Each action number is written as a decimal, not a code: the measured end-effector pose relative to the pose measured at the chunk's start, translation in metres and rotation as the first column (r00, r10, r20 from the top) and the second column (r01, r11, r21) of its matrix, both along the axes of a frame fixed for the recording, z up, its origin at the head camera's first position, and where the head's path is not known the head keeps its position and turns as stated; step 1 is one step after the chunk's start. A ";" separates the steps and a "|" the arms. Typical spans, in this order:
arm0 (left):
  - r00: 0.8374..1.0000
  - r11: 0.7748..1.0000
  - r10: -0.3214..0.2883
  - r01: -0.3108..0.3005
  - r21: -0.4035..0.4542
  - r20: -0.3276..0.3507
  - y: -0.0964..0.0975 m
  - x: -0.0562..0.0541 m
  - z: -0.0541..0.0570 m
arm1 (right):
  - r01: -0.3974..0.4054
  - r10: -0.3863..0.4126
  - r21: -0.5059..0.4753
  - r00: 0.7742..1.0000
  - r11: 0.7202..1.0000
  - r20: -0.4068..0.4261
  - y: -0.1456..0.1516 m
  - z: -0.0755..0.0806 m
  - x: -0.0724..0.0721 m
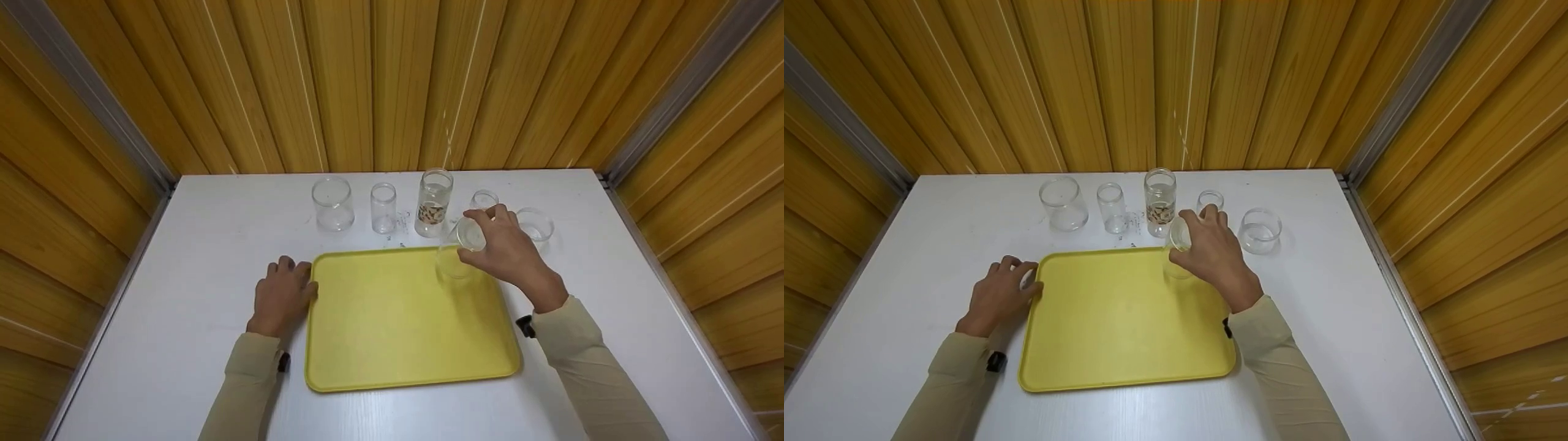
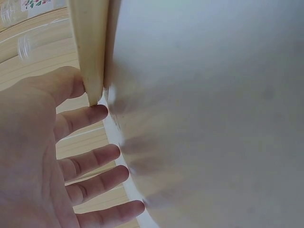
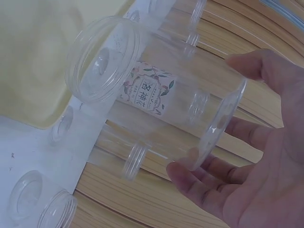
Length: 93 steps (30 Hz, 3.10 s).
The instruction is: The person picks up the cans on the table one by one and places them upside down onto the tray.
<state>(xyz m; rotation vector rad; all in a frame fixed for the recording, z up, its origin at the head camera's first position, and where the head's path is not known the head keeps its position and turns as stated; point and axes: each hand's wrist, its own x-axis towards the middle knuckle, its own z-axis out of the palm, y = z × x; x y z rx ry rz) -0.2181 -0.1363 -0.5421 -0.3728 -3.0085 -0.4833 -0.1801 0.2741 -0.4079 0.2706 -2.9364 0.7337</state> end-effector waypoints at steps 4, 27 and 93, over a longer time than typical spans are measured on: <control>1.000 1.000 0.002 -0.002 0.011 0.009 0.000 0.000 0.000 | 0.000 0.000 0.007 1.000 1.000 0.007 0.000 -0.002 -0.001; 1.000 1.000 0.004 -0.004 0.003 0.014 0.000 -0.001 -0.002 | -0.014 0.011 0.050 0.998 0.999 0.055 -0.003 -0.008 -0.004; 0.999 0.999 0.031 -0.031 0.016 0.007 0.001 0.001 -0.003 | -0.054 0.043 0.079 0.990 0.995 0.132 -0.004 -0.022 -0.009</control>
